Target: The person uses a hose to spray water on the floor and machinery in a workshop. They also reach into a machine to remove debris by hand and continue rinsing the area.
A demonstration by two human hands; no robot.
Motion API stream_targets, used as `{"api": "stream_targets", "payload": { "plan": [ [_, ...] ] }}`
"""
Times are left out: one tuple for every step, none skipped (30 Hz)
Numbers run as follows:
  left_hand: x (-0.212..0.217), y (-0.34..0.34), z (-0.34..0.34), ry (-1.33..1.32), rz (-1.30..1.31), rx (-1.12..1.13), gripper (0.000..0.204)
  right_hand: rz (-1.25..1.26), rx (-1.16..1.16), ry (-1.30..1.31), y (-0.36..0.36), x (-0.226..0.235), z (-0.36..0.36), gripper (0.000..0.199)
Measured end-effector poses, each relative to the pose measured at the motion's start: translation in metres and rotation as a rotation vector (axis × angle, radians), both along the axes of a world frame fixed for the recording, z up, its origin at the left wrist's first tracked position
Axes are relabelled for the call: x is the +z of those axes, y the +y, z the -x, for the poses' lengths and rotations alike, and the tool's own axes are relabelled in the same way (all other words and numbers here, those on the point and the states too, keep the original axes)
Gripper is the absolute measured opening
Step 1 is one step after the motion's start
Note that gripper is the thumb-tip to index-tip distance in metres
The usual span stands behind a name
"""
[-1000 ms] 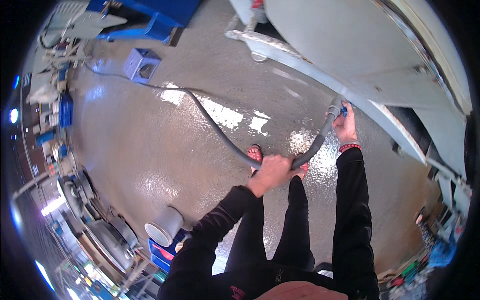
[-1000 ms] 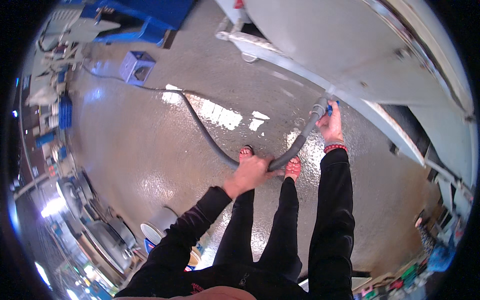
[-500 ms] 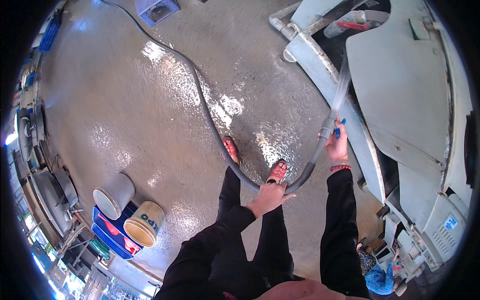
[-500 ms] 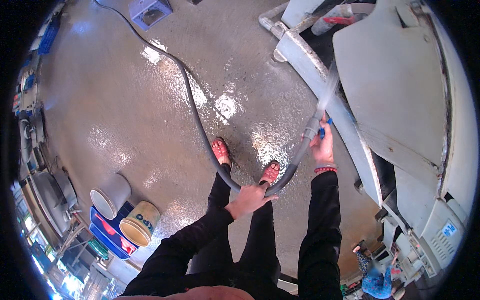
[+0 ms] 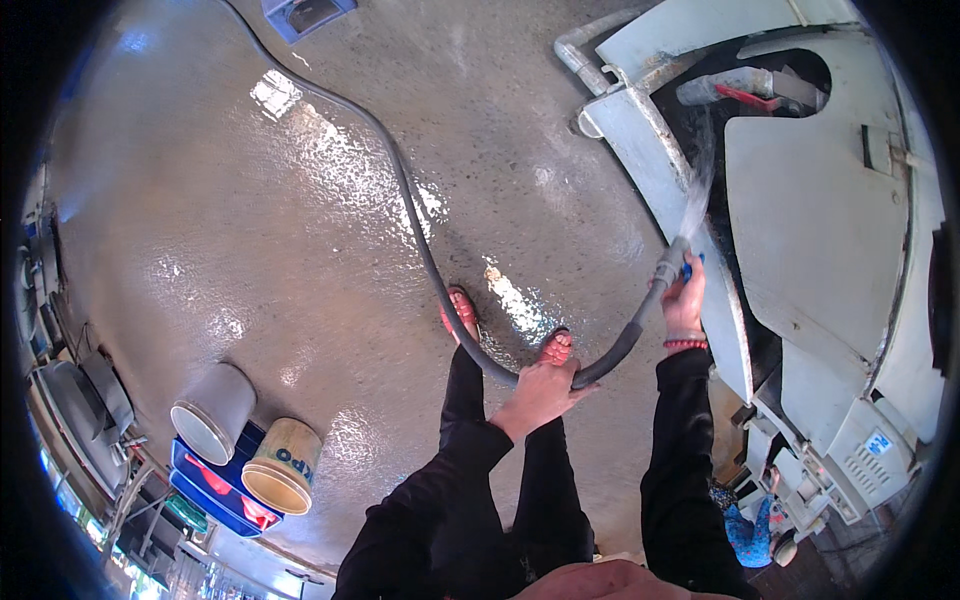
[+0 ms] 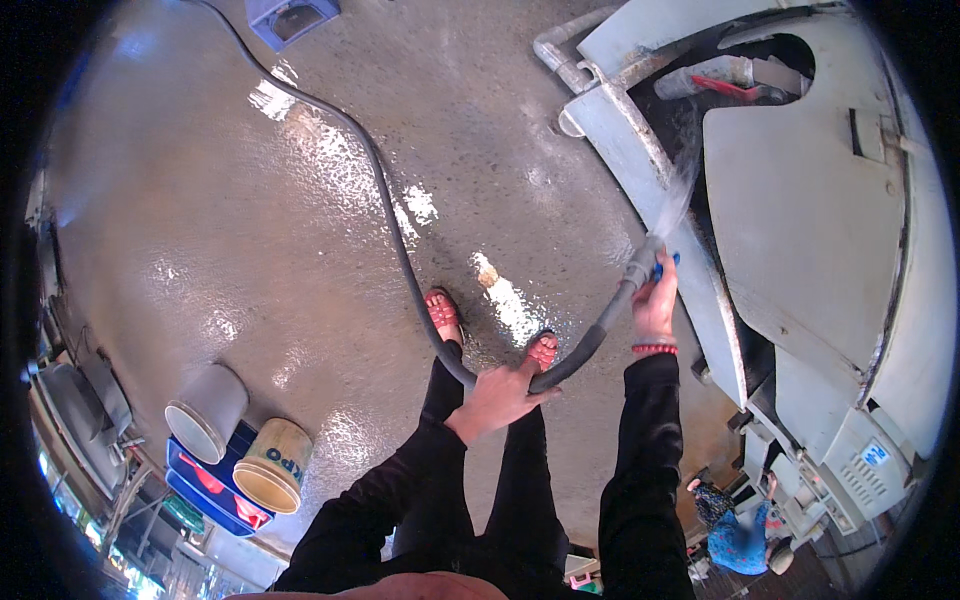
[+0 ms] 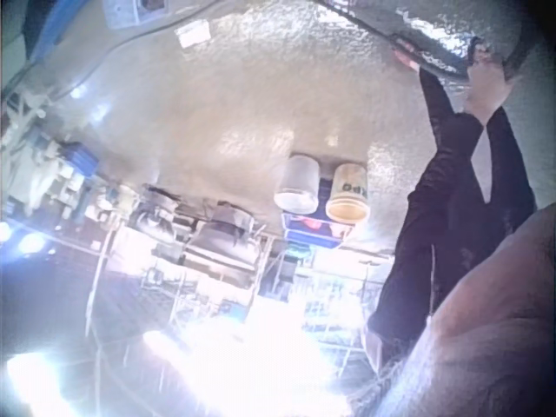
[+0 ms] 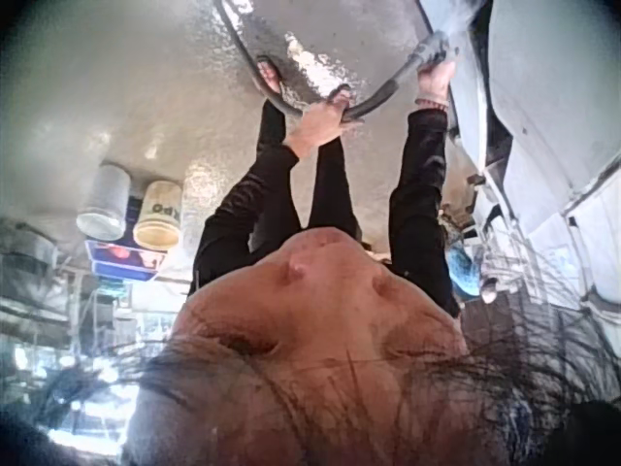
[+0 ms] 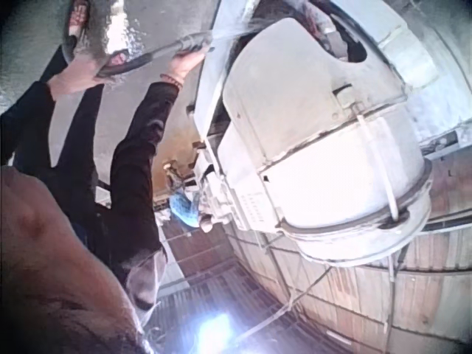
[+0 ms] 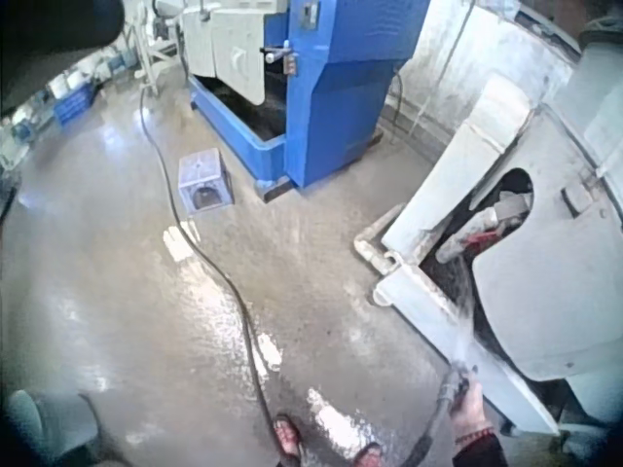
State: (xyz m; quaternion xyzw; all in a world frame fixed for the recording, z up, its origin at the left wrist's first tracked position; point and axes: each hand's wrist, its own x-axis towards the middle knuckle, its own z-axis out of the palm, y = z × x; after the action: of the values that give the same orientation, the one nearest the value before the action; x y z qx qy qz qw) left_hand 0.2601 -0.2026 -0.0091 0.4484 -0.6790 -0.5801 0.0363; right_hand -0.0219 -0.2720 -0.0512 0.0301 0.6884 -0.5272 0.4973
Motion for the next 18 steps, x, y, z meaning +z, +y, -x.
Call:
{"api": "stream_targets", "payload": {
  "plan": [
    [-0.006, 0.004, -0.003, -0.011, -0.024, -0.027, 0.05, -0.014, -0.035, -0.032, 0.011, -0.003, 0.0, 0.036],
    [-0.012, 0.009, -0.006, -0.017, -0.038, -0.041, 0.047, -0.086, -0.106, -0.027, 0.022, -0.005, -0.001, 0.037],
    [-0.018, 0.014, -0.008, -0.025, -0.053, -0.054, 0.045, -0.021, -0.081, -0.033, 0.034, -0.005, -0.002, 0.038],
    [-0.024, 0.019, -0.01, -0.034, -0.067, -0.067, 0.042, -0.009, -0.091, -0.002, 0.043, -0.004, -0.003, 0.04],
    [-0.03, 0.023, -0.011, -0.015, -0.059, -0.051, 0.038, 0.006, -0.101, 0.028, 0.05, -0.003, -0.004, 0.041],
    [-0.035, 0.026, -0.011, 0.003, -0.048, -0.036, 0.034, 0.025, -0.09, 0.045, 0.054, -0.002, -0.006, 0.042],
    [-0.04, 0.028, -0.01, 0.011, -0.069, -0.051, 0.03, 0.044, -0.08, 0.063, 0.054, -0.001, -0.007, 0.043],
    [-0.046, 0.029, -0.007, 0.021, -0.027, 0.007, 0.029, 0.052, -0.081, 0.099, 0.051, -0.001, -0.008, 0.043],
    [-0.051, 0.028, -0.002, 0.019, -0.017, 0.035, 0.028, 0.036, -0.094, 0.123, 0.044, -0.001, -0.008, 0.042],
    [-0.057, 0.026, 0.002, 0.017, -0.008, 0.063, 0.027, 0.038, -0.068, 0.096, 0.034, -0.003, -0.008, 0.041],
    [-0.062, 0.022, 0.006, 0.027, 0.002, 0.095, 0.026, 0.008, -0.07, 0.095, 0.02, -0.007, -0.008, 0.04],
    [-0.067, 0.018, 0.01, 0.017, -0.031, 0.116, 0.027, -0.06, -0.106, 0.123, 0.006, -0.01, -0.007, 0.039],
    [-0.071, 0.013, 0.014, 0.006, -0.06, 0.137, 0.028, -0.002, -0.022, 0.102, -0.007, -0.014, -0.007, 0.036],
    [-0.072, 0.009, 0.015, -0.007, -0.087, 0.158, 0.029, 0.035, 0.03, 0.09, -0.019, -0.016, -0.007, 0.034],
    [-0.071, 0.006, 0.014, -0.019, -0.096, 0.18, 0.029, 0.016, 0.06, 0.093, -0.027, -0.017, -0.009, 0.034],
    [-0.066, 0.004, 0.011, -0.035, -0.083, 0.171, 0.028, 0.052, 0.16, 0.092, -0.032, -0.016, -0.011, 0.033],
    [-0.06, 0.003, 0.003, -0.045, -0.063, 0.175, 0.028, -0.01, 0.124, 0.079, -0.034, -0.016, -0.016, 0.034],
    [-0.051, 0.003, -0.005, -0.071, -0.079, 0.152, 0.028, -0.018, 0.147, 0.064, -0.033, -0.014, -0.022, 0.034]
  ]
}}
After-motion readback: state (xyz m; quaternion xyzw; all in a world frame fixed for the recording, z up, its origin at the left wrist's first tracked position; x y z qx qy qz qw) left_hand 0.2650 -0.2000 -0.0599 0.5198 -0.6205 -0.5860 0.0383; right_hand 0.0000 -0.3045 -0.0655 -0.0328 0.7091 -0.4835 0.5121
